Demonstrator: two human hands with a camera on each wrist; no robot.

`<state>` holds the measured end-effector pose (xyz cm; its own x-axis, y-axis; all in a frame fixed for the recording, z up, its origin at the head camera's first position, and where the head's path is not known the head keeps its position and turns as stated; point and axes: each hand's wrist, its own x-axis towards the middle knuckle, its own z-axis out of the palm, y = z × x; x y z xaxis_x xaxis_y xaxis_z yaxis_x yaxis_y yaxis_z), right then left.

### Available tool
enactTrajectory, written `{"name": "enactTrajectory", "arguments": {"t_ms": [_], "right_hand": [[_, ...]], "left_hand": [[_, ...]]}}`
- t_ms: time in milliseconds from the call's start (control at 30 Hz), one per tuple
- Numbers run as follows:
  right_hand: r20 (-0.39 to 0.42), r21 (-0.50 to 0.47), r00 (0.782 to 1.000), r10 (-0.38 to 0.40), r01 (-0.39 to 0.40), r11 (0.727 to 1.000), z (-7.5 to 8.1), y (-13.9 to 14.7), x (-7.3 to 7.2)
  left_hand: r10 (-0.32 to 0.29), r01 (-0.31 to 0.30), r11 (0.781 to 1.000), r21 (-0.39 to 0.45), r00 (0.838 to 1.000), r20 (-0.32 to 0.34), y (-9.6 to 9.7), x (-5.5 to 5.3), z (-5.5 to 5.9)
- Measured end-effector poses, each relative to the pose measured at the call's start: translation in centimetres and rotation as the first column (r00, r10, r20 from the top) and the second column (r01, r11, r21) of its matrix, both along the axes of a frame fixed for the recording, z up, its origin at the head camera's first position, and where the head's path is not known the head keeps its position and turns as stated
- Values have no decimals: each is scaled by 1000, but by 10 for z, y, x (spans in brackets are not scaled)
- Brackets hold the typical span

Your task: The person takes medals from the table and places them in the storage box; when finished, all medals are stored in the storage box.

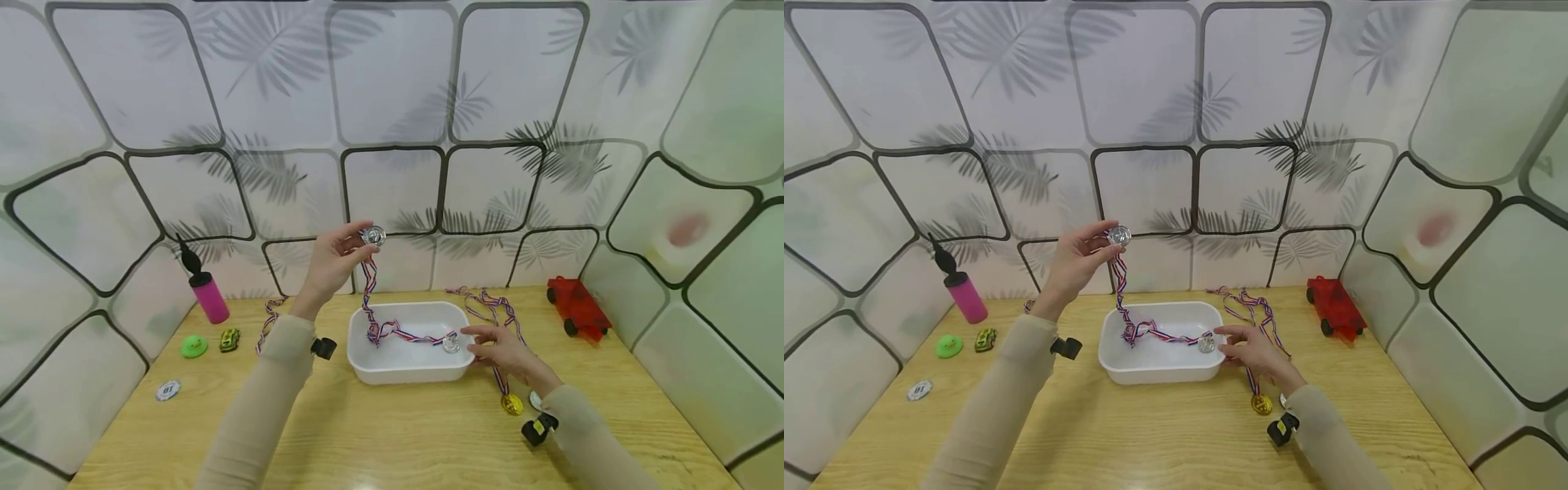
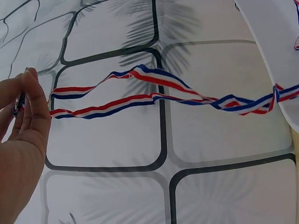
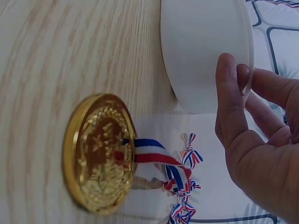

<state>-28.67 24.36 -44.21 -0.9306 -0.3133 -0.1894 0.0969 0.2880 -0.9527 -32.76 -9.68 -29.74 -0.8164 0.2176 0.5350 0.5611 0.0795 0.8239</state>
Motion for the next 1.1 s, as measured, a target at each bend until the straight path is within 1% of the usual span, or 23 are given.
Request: {"name": "enactTrajectory", "arguments": {"t_ms": [167, 267, 333, 433, 533, 633, 767, 833, 933, 1100], "right_hand": [[-10, -2, 1000, -5, 5, 1000, -1, 1, 0], [-10, -4, 1000, -9, 8, 1000, -1, 1, 0], [-10, -3, 1000, -8, 8, 1000, -1, 1, 1], [-11, -5, 1000, -1, 1, 1000, -1, 0, 1], [-14, -4, 1000, 2, -3, 1000, -1, 0, 1], [-17, -2, 1000, 1, -1, 1000, -2, 0, 1], [-21, 0, 1000, 2, -2, 1000, -2, 0, 1], [-20, 0, 1000, 5, -5, 1000, -2, 0, 1], [-15, 0, 1000, 6, -6, 1000, -3, 0, 1], [-14, 1, 1000, 7, -7, 1000, -3, 0, 2]], "left_hand": [[-2, 2, 1000, 31, 1000, -15, 1, 0, 4], [-2, 1, 1000, 25, 1000, 7, 1, 0, 2], [5, -5, 1000, 2, 999, 34, -1, 0, -3], [18, -15, 999, -35, 997, 71, -2, 2, -14], [18, -12, 998, -66, 996, 82, -2, 3, -24], [-11, 18, 998, -67, 995, 95, 1, 3, -31], [-48, 59, 995, -78, 990, 134, 6, 3, -40], [-55, 70, 993, -94, 987, 151, 9, 3, -44], [-62, 82, 988, -127, 985, 159, 12, 3, -49], [-83, 111, 980, -164, 982, 170, 16, -1, -60]]}}
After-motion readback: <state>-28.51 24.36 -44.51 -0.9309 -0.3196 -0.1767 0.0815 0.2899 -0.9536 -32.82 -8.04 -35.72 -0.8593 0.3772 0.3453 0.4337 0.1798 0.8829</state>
